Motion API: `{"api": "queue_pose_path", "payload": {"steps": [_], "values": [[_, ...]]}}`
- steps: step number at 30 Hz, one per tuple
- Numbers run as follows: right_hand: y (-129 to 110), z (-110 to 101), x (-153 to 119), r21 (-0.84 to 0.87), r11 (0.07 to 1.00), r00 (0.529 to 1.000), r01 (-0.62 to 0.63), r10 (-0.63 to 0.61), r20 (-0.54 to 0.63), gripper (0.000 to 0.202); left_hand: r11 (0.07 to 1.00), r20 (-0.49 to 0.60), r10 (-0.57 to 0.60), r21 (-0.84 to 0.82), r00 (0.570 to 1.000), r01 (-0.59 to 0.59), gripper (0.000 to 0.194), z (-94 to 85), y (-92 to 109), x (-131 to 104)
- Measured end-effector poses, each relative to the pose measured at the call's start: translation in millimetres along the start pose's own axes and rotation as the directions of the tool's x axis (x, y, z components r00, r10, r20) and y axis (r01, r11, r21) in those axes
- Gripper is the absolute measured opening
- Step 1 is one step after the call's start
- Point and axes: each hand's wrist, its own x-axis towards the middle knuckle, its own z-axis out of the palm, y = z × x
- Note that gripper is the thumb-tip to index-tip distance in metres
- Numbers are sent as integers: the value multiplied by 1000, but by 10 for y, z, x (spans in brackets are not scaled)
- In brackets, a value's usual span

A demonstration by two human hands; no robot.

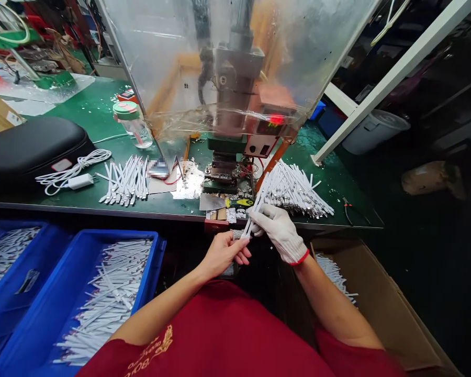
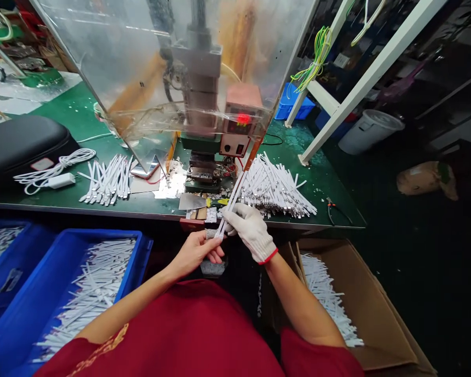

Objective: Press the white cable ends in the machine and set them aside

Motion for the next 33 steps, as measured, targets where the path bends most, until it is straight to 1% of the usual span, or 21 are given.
{"api": "queue_pose_path", "payload": {"steps": [2, 5, 9, 12, 16, 19, 23, 27, 33], "values": [[29, 45, 16, -2, 1000, 1000, -7, 8, 24, 36, 999, 12, -32, -2, 999, 32, 50, -21, -28, 1], [69, 108, 51, 23, 999, 996, -24, 22, 89, 37, 996, 39, -71, -44, 997, 73, 54, -66, -60, -13], [127, 173, 158, 66, 997, 980, -40, 27, 200, 38, 994, 36, -79, -77, 996, 82, 53, -139, -55, -75], [176, 225, 308, 127, 990, 963, -69, 32, 267, 39, 994, 11, -67, -87, 998, 68, 51, -196, -10, -125], [214, 340, 538, 229, 963, 944, -143, 63, 325, 36, 994, -46, -35, -101, 998, 30, 51, -272, 75, -128], [234, 437, 659, 296, 935, 940, -194, 91, 329, 33, 994, -79, -49, -100, 996, 41, 53, -321, 129, -87], [286, 522, 727, 355, 912, 948, -207, 97, 304, 31, 993, -59, -105, -53, 993, 102, 54, -357, 167, -43], [332, 544, 751, 375, 906, 954, -197, 90, 285, 29, 993, -49, -116, -17, 992, 115, 54, -365, 178, -31], [379, 539, 792, 379, 901, 956, -209, 107, 272, 28, 994, -47, -108, -34, 993, 107, 54, -361, 167, -23]]}}
